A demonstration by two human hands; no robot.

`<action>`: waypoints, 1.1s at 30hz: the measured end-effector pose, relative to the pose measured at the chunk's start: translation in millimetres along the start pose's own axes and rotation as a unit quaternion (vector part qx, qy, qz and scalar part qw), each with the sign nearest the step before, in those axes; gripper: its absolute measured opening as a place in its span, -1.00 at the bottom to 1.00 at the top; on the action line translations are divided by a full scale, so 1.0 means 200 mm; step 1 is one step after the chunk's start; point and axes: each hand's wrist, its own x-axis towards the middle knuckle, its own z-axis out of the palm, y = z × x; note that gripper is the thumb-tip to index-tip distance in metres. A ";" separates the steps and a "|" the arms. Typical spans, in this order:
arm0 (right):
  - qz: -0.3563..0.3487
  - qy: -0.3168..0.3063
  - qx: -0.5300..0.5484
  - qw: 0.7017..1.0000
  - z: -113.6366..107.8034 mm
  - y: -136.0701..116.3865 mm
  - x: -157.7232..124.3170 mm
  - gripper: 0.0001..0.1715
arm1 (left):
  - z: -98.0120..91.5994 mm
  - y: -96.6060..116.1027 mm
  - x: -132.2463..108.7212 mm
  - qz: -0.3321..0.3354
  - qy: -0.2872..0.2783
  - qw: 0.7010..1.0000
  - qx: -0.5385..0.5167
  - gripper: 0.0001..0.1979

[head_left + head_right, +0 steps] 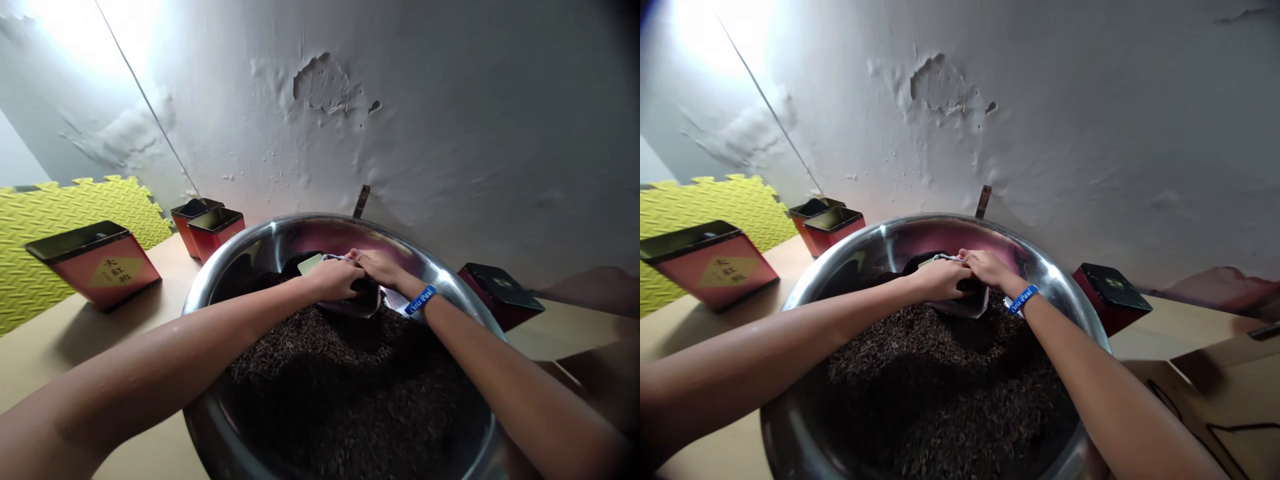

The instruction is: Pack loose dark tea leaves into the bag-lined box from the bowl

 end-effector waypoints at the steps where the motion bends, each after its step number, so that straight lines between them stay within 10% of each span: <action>1: 0.001 0.001 -0.002 1.000 0.00 0.00 0.00 -0.47 | 0.00 0.00 0.00 0.000 0.001 1.000 0.002 -0.72; 33: 0.005 0.000 -0.019 1.000 -0.01 -0.02 -0.01 -0.40 | -0.01 -0.02 0.01 -0.007 -0.021 0.999 -0.035 -0.77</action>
